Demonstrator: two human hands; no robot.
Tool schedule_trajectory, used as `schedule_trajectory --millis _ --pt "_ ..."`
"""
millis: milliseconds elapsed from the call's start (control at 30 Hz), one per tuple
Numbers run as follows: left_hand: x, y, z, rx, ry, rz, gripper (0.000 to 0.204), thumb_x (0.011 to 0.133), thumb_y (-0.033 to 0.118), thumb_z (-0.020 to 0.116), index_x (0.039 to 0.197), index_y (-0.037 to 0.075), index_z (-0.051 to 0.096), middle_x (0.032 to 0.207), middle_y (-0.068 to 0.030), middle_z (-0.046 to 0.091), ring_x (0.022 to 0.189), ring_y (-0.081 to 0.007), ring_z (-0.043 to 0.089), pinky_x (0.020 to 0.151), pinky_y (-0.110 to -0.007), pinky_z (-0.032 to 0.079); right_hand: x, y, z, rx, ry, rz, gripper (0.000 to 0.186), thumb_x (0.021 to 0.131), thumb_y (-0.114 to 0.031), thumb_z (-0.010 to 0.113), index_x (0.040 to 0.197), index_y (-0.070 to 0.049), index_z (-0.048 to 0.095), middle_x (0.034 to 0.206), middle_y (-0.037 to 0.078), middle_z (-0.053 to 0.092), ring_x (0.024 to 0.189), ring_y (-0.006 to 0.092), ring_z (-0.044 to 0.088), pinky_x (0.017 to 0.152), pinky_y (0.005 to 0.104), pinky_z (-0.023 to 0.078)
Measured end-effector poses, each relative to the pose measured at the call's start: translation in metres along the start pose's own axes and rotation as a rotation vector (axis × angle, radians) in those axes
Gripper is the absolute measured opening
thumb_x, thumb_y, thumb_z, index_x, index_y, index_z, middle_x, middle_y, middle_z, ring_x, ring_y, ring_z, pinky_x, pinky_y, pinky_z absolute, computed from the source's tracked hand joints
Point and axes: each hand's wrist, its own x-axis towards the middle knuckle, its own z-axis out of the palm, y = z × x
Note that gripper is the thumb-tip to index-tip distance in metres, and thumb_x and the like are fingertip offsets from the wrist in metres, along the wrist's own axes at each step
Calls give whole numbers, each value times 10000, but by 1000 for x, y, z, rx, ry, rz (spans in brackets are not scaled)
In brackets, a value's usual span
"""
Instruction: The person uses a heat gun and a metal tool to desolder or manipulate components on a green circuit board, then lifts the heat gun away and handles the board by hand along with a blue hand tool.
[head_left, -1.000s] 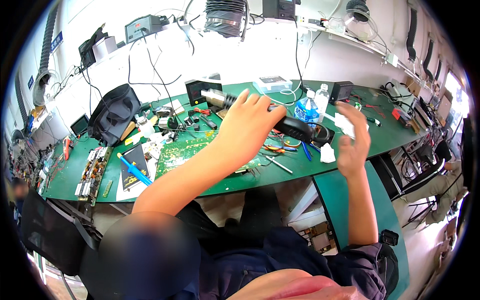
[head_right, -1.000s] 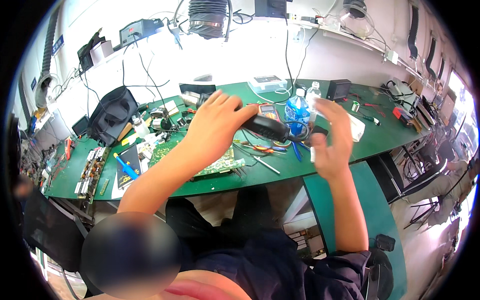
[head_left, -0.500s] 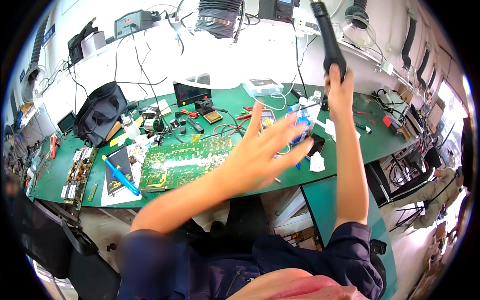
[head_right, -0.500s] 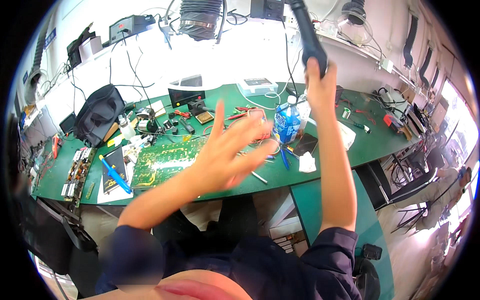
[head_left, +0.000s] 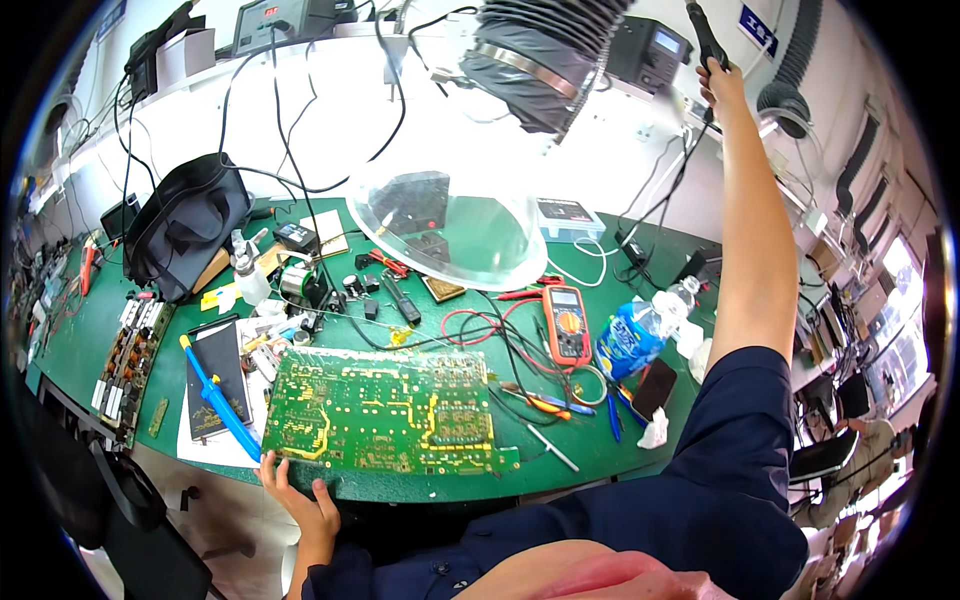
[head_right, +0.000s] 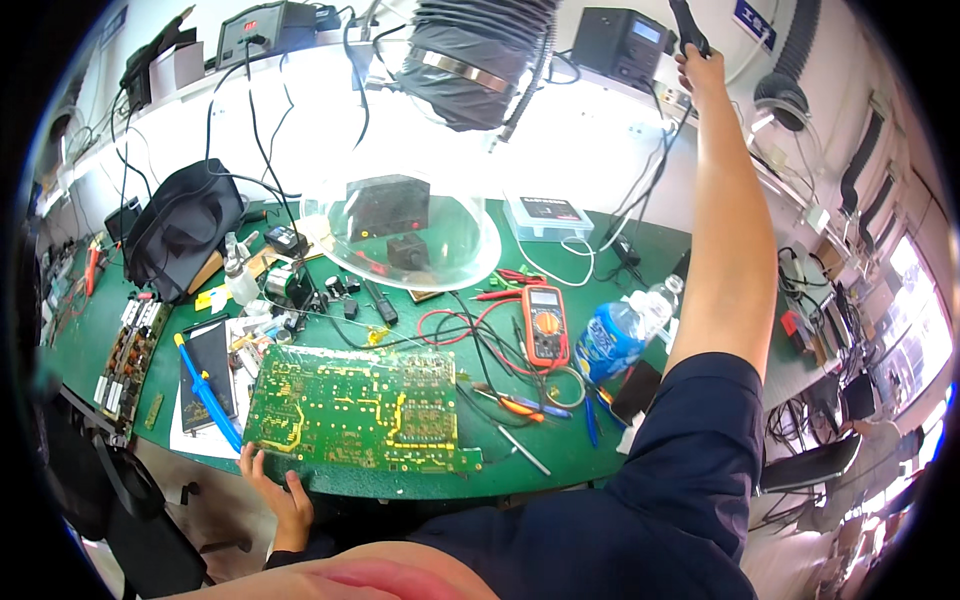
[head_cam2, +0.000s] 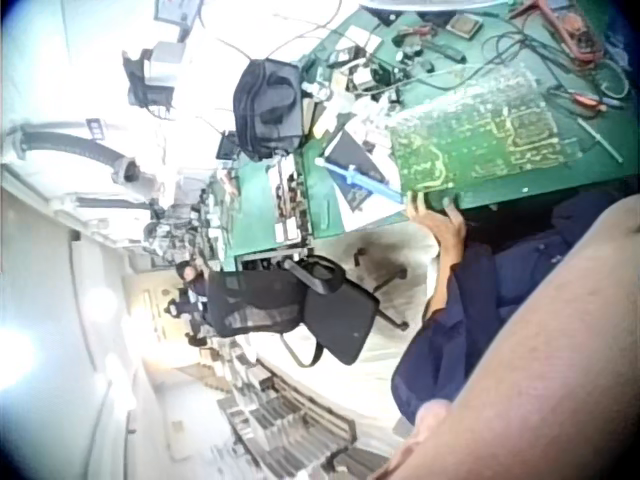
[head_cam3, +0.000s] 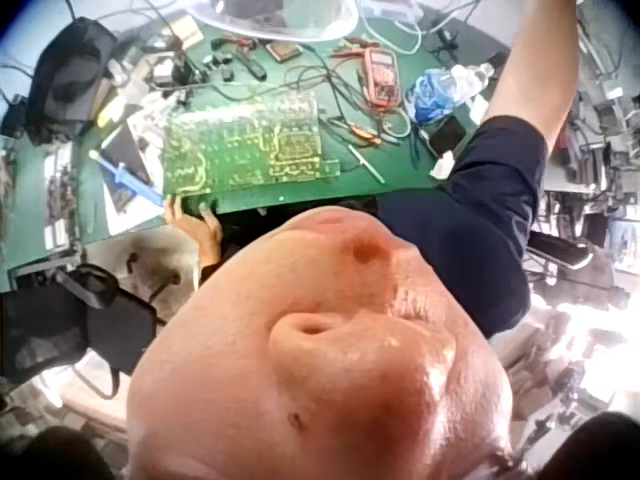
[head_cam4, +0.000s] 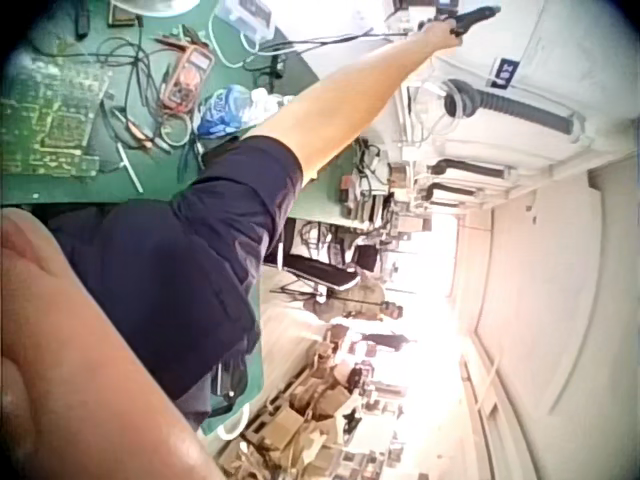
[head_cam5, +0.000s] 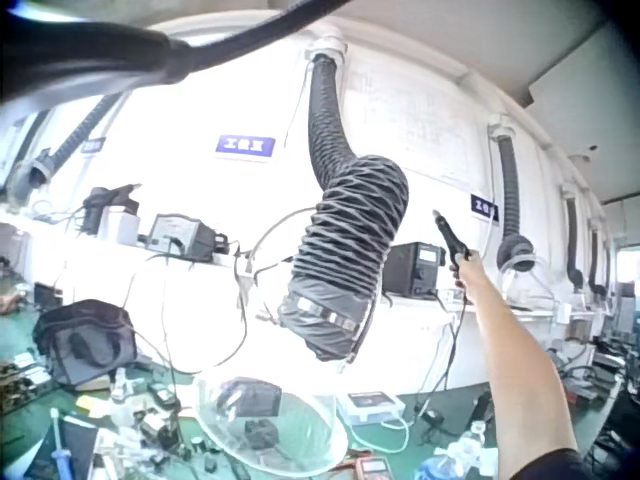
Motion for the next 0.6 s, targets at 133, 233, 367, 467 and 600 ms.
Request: schedule_trajectory --millis 133,233,367,467,600 --pt "-1 -3 20 89 32 -13 566 1022 393 452 1430 6 380 1531 -282 367 1443 -470 323 1198 -651 152 50 21 -9 -91 -22 -6 300 1014 -225 650 1207 3 613 836 79 715 620 104 638 537 236 537" --pt "-2 -9 17 94 56 4 553 1041 428 408 1421 27 390 1535 -293 361 1443 -460 328 1192 -648 175 58 34 -7 -131 -79 -13 253 1018 -198 640 1180 -2 632 809 63 696 630 112 652 553 233 564" --pt "0 -7 18 76 48 -12 557 1050 447 398 1415 28 390 1529 -303 363 1438 -468 334 1191 -640 191 75 51 -12 -260 -88 20 250 1005 -211 646 1212 -72 654 807 52 701 626 116 648 537 266 545" --pt "3 -5 15 92 35 14 555 1046 424 400 1423 17 384 1538 -306 350 1441 -469 327 1190 -642 191 79 75 -24 -588 -14 -190 340 983 -264 657 1290 -119 661 859 75 729 650 170 678 553 348 547" --pt "-2 -3 29 43 36 -10 553 1029 380 408 1433 4 379 1546 -308 340 1442 -472 324 1187 -638 196 144 74 -53 -984 -40 -462 443 971 -348 629 1368 -154 633 908 149 747 755 283 725 617 421 554"
